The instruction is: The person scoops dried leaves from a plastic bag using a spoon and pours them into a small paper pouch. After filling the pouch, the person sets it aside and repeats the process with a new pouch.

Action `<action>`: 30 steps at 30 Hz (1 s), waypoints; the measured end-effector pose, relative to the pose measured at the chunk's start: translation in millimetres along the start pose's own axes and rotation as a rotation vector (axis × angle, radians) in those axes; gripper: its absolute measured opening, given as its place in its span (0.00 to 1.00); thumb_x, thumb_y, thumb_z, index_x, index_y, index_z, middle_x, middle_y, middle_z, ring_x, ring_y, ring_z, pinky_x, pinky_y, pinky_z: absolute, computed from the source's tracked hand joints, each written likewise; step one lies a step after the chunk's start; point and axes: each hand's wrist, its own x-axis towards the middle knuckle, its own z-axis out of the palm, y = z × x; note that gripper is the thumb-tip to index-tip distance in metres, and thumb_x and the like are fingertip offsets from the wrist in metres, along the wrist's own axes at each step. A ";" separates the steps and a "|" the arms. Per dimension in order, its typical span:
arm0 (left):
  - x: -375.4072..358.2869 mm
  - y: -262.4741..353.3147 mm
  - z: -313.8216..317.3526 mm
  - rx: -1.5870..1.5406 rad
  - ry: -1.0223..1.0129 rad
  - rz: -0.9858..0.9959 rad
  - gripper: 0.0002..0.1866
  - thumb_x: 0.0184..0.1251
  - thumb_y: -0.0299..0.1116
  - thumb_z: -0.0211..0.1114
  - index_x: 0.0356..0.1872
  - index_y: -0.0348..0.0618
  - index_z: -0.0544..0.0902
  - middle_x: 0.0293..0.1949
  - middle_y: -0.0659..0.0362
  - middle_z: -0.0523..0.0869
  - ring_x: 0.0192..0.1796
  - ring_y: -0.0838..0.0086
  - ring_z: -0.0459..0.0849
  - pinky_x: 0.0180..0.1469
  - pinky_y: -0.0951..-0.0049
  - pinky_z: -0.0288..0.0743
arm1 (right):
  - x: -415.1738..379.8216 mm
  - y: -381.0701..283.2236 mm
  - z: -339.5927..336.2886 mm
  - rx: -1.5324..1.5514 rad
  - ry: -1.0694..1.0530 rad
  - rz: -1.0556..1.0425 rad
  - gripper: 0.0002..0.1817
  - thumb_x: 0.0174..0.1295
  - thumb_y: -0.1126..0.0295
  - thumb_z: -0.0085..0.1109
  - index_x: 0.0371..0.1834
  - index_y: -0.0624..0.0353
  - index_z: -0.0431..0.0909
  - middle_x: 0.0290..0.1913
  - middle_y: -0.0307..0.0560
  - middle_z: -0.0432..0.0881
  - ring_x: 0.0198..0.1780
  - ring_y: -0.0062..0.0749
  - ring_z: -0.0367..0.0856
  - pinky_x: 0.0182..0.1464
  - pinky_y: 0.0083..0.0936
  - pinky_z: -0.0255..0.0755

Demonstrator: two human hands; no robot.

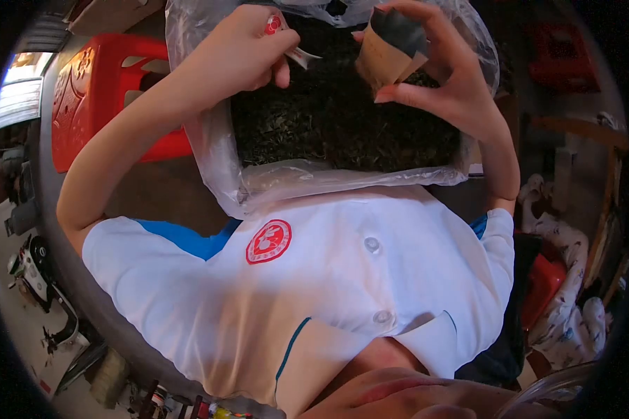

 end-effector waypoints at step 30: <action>-83.8 -8.9 -40.6 -0.522 0.326 0.043 0.10 0.71 0.36 0.55 0.37 0.39 0.76 0.15 0.61 0.75 0.06 0.87 0.55 0.11 0.87 0.49 | 9.8 -10.3 6.8 -0.557 -0.022 -0.287 0.36 0.51 0.67 0.75 0.64 0.60 0.67 0.54 0.51 0.73 0.55 0.43 0.75 0.55 0.33 0.71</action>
